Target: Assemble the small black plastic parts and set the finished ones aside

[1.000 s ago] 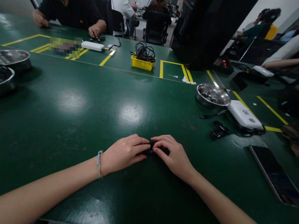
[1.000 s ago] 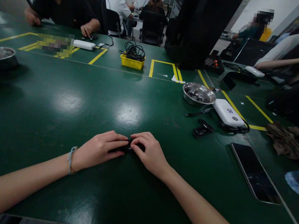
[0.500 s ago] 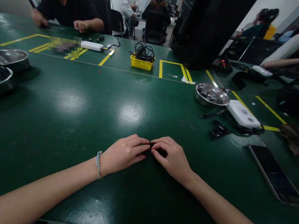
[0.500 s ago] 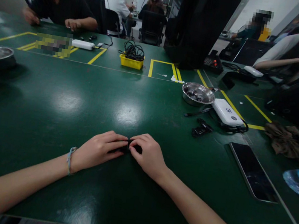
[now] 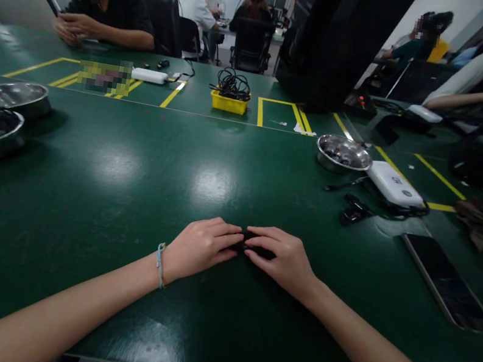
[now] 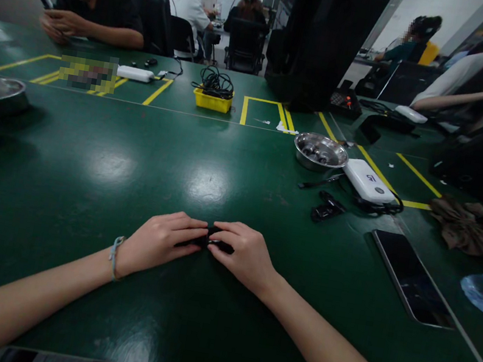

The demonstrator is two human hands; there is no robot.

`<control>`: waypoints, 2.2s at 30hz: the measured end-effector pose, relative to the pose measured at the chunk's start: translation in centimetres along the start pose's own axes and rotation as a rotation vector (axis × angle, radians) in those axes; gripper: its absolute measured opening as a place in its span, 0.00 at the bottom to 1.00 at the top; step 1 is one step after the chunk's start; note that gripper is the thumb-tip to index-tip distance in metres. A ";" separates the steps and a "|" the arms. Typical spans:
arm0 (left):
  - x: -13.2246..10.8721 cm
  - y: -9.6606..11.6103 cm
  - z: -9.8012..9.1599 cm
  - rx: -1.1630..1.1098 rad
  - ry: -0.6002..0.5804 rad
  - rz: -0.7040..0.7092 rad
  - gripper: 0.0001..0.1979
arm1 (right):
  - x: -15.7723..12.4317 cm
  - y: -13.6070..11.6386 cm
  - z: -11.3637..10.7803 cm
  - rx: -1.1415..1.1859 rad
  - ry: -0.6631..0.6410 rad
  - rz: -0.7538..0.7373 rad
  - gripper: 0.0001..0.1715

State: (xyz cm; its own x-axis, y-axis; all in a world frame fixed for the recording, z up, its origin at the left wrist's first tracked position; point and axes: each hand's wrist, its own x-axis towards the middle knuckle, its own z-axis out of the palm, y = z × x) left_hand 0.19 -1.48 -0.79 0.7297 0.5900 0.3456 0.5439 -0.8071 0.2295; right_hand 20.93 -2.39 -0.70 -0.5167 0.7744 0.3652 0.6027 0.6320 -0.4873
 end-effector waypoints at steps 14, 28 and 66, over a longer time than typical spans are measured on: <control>-0.2 -0.4 0.3 0.035 0.055 0.049 0.13 | -0.3 0.7 0.1 -0.030 0.015 -0.078 0.08; 5.0 1.8 3.6 0.064 0.035 0.111 0.13 | -3.4 4.1 -3.3 -0.105 0.061 -0.017 0.10; 2.0 1.3 1.0 -0.063 -0.138 -0.107 0.27 | -5.2 11.2 -8.5 -0.629 0.170 0.188 0.15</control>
State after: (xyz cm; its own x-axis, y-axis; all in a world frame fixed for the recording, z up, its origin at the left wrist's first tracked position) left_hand 2.75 -1.32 -0.74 0.7215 0.6662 0.1887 0.5976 -0.7368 0.3164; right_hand 35.54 0.90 -1.36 -0.2968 0.8346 0.4641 0.9387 0.3442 -0.0187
